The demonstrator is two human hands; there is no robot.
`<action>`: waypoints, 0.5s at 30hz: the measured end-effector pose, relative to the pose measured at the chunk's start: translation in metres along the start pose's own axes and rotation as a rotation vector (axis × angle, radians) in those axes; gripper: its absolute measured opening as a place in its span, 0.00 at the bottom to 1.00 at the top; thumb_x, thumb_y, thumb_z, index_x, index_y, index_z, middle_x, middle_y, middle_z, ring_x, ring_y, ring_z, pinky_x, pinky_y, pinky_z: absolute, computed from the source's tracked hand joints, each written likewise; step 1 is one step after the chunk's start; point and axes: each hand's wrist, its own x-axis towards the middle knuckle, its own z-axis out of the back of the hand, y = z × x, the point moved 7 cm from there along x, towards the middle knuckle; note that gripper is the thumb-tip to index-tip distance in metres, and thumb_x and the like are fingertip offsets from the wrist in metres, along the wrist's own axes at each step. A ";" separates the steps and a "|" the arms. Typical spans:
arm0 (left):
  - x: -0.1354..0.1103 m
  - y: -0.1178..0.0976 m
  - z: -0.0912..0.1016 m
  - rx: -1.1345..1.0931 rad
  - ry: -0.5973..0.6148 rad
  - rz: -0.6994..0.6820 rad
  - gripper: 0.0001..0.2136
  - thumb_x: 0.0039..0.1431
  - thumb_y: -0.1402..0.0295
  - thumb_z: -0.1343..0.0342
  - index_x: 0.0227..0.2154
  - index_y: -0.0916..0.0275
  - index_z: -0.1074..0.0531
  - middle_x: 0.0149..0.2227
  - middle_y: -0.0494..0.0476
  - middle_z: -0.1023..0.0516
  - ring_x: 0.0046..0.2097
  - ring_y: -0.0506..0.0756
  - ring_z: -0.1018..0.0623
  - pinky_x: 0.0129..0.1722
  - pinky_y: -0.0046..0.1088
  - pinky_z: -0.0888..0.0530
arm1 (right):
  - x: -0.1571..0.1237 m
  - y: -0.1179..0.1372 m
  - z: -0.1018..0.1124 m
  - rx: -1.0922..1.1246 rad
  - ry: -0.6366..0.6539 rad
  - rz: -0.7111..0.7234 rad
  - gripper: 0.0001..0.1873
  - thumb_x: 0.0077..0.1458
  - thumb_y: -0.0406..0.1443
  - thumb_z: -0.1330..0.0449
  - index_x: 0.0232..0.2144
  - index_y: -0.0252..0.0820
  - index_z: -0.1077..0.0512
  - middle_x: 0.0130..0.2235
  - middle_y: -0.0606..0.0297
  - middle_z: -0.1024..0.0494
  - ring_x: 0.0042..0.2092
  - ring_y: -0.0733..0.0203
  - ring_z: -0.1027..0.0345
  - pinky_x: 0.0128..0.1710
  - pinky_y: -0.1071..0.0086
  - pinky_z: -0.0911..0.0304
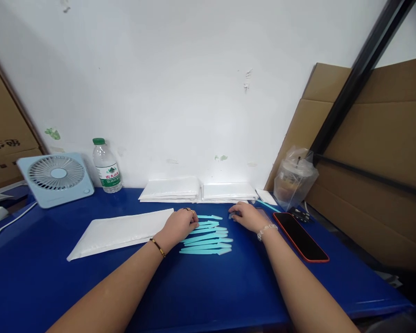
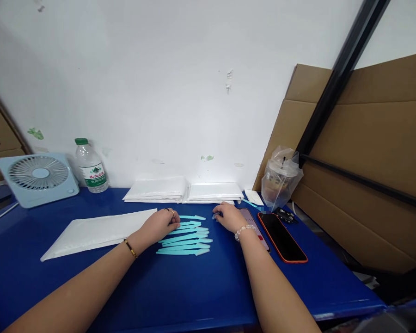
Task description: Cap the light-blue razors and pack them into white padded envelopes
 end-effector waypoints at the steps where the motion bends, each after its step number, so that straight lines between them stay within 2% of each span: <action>1: 0.000 0.000 -0.001 -0.012 0.012 0.014 0.07 0.53 0.65 0.49 0.27 0.60 0.28 0.33 0.53 0.25 0.35 0.53 0.27 0.29 0.25 0.35 | 0.001 0.002 -0.003 0.001 0.012 0.007 0.10 0.49 0.32 0.43 0.35 0.43 0.25 0.38 0.60 0.26 0.37 0.60 0.32 0.38 0.69 0.39; 5: -0.001 0.002 -0.004 -0.062 0.027 0.036 0.07 0.53 0.67 0.50 0.24 0.60 0.30 0.31 0.53 0.25 0.33 0.52 0.27 0.28 0.25 0.36 | 0.004 0.009 -0.012 -0.017 0.022 0.023 0.06 0.47 0.30 0.44 0.29 0.41 0.27 0.31 0.62 0.26 0.31 0.62 0.33 0.32 0.72 0.40; 10: -0.001 0.009 -0.004 -0.127 -0.013 0.060 0.06 0.54 0.66 0.51 0.27 0.59 0.30 0.30 0.51 0.25 0.32 0.52 0.28 0.27 0.25 0.37 | 0.004 0.021 -0.012 -0.131 -0.013 0.023 0.04 0.44 0.29 0.44 0.25 0.40 0.29 0.28 0.62 0.26 0.29 0.63 0.35 0.30 0.72 0.43; 15: 0.000 0.009 0.000 -0.143 -0.050 0.056 0.07 0.54 0.64 0.51 0.29 0.60 0.30 0.31 0.52 0.26 0.33 0.52 0.28 0.29 0.25 0.36 | -0.002 0.036 -0.004 0.100 -0.008 0.104 0.06 0.50 0.31 0.47 0.30 0.41 0.30 0.29 0.66 0.26 0.29 0.65 0.35 0.29 0.73 0.43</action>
